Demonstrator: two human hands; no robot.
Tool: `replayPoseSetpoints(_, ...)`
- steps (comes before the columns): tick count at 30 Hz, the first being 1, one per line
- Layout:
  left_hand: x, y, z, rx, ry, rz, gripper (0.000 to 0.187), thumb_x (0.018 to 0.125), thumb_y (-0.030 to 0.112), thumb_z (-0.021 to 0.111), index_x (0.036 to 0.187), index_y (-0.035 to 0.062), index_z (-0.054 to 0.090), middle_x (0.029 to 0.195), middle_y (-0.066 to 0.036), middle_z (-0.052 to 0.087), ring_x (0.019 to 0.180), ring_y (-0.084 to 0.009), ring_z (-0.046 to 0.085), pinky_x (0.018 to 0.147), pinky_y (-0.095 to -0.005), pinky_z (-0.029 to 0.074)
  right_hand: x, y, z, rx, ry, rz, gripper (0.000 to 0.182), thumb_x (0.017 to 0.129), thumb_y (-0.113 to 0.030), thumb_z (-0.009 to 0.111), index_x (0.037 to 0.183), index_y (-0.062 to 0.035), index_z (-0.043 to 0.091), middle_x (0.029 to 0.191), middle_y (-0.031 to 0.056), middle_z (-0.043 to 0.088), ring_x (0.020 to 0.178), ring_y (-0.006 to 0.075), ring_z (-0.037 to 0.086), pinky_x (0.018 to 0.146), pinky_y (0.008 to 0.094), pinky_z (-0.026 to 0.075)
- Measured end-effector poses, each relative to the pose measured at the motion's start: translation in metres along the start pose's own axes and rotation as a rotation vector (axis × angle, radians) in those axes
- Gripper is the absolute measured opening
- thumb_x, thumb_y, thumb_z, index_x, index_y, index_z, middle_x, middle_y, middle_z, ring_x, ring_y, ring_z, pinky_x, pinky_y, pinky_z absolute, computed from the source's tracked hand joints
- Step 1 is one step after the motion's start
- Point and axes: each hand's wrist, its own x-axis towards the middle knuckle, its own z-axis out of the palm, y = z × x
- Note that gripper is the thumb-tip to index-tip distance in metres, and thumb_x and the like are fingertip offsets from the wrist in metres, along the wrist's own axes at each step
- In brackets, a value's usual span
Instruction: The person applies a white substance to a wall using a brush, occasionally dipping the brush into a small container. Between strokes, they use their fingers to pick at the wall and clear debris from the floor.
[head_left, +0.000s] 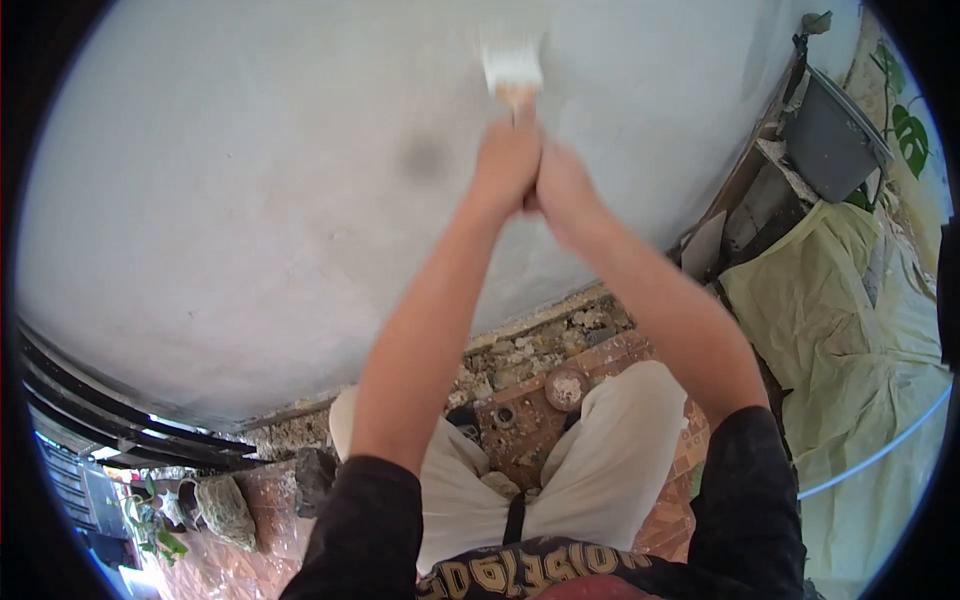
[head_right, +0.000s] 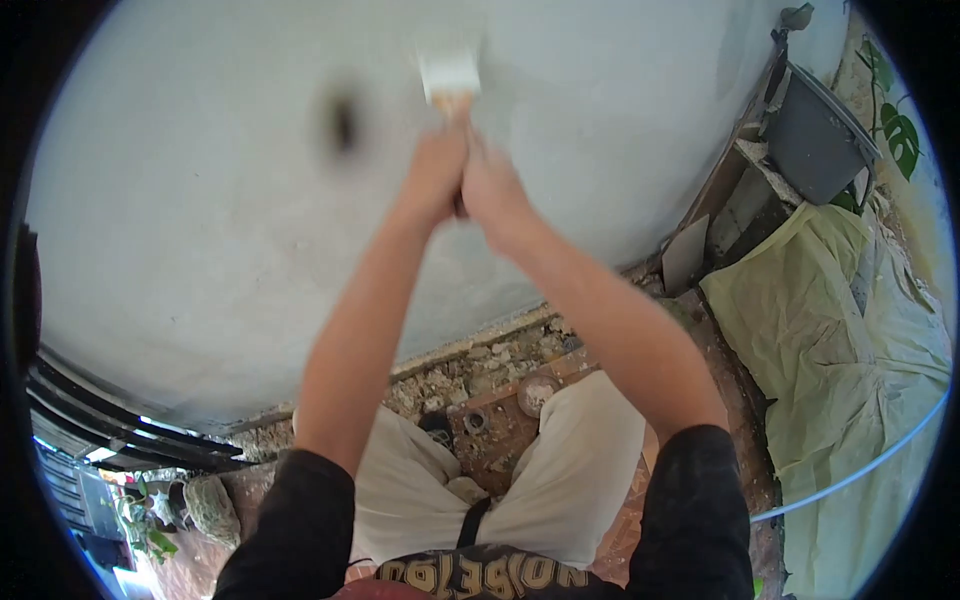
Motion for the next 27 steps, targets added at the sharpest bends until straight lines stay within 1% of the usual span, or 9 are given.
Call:
replayPoseSetpoints(2, -0.036, -0.069, 0.022, -0.027, -0.001, -0.231, 0.061, 0.094, 0.047, 0.034, 0.112, -0.0093, 0.051, 0.099, -0.034, 0.058, 0.096, -0.0443, 0.056, 0.080, -0.0465, 0.043, -0.024, 0.054, -0.022, 0.005, -0.052, 0.200, 0.052, 0.096, -0.053, 0.030, 0.081, -0.0075, 0.052, 0.055, 0.0016, 0.042, 0.043, 0.0126, 0.037, 0.039, 0.0292, 0.028)
replayPoseSetpoints(5, -0.099, -0.155, 0.054, -0.619, -0.165, -0.777, 0.043, 0.094, 0.043, 0.039, 0.088, 0.0019, 0.051, 0.063, -0.011, 0.052, 0.050, -0.0228, 0.051, 0.045, -0.0414, 0.042, -0.047, 0.156, -0.070, 0.100, -0.055, 0.665, 0.035, 0.096, -0.032, 0.034, 0.074, -0.0105, 0.049, 0.053, 0.0012, 0.040, 0.042, 0.0127, 0.036, 0.038, 0.0295, 0.024)
replayPoseSetpoints(8, -0.107, -0.156, 0.067, -0.733, -0.105, -0.828, 0.036, 0.092, 0.042, 0.047, 0.084, 0.0077, 0.050, 0.058, -0.007, 0.049, 0.045, -0.0192, 0.049, 0.033, -0.0355, 0.033, -0.046, 0.153, -0.082, 0.156, -0.071, 0.731, 0.028, 0.094, -0.023, 0.035, 0.070, -0.0111, 0.046, 0.052, 0.0005, 0.037, 0.042, 0.0132, 0.034, 0.038, 0.0314, 0.023)
replayPoseSetpoints(13, -0.044, -0.005, 0.025, -0.638, -0.220, -0.420, 0.036, 0.097, 0.034, 0.037, 0.080, 0.0027, 0.045, 0.057, -0.008, 0.046, 0.040, -0.0179, 0.044, 0.032, -0.0344, 0.034, -0.016, 0.015, -0.037, 0.119, -0.033, 0.224, 0.036, 0.097, -0.032, 0.038, 0.069, -0.0101, 0.045, 0.052, -0.0007, 0.035, 0.041, 0.0121, 0.031, 0.039, 0.0294, 0.024)
replayPoseSetpoints(15, -0.032, 0.044, 0.015, -0.453, -0.032, 0.030, 0.039, 0.097, 0.035, 0.035, 0.080, 0.0014, 0.047, 0.059, -0.008, 0.046, 0.041, -0.0169, 0.044, 0.030, -0.0342, 0.032, -0.019, -0.037, -0.019, 0.069, -0.128, -0.023, 0.037, 0.097, -0.038, 0.039, 0.073, -0.0105, 0.044, 0.053, -0.0018, 0.035, 0.042, 0.0111, 0.032, 0.040, 0.0283, 0.025)
replayPoseSetpoints(18, -0.027, 0.088, -0.002, -0.513, -0.092, 0.054, 0.040, 0.097, 0.035, 0.035, 0.083, 0.0006, 0.050, 0.062, -0.009, 0.047, 0.043, -0.0160, 0.043, 0.033, -0.0328, 0.035, -0.007, -0.067, -0.006, 0.073, -0.161, -0.142, 0.040, 0.096, -0.045, 0.038, 0.077, -0.0111, 0.044, 0.054, -0.0025, 0.035, 0.041, 0.0111, 0.032, 0.039, 0.0276, 0.027)
replayPoseSetpoints(23, -0.022, -0.039, 0.020, 0.031, 0.033, -0.059, 0.050, 0.095, 0.042, 0.037, 0.100, -0.0058, 0.053, 0.076, -0.015, 0.057, 0.069, -0.0249, 0.056, 0.063, -0.0389, 0.046, -0.008, 0.040, -0.021, 0.194, -0.023, 0.174, 0.038, 0.096, -0.041, 0.037, 0.078, -0.0106, 0.049, 0.058, 0.0008, 0.050, 0.042, 0.0116, 0.044, 0.038, 0.0267, 0.031)
replayPoseSetpoints(24, -0.032, -0.078, 0.033, -0.143, 0.033, -0.115, 0.051, 0.095, 0.045, 0.035, 0.095, -0.0033, 0.053, 0.072, -0.014, 0.056, 0.060, -0.0238, 0.055, 0.054, -0.0382, 0.045, -0.022, 0.057, -0.027, 0.194, -0.016, 0.278, 0.038, 0.097, -0.040, 0.037, 0.076, -0.0110, 0.048, 0.055, 0.0004, 0.047, 0.041, 0.0120, 0.041, 0.038, 0.0271, 0.029)
replayPoseSetpoints(27, -0.090, -0.081, 0.036, -0.443, -0.221, -0.750, 0.039, 0.095, 0.042, 0.039, 0.082, 0.0065, 0.048, 0.060, -0.008, 0.049, 0.042, -0.0192, 0.046, 0.037, -0.0363, 0.037, -0.044, 0.116, -0.060, 0.302, -0.043, 0.591, 0.039, 0.097, -0.038, 0.036, 0.068, -0.0123, 0.044, 0.047, -0.0009, 0.038, 0.036, 0.0121, 0.034, 0.036, 0.0283, 0.024)
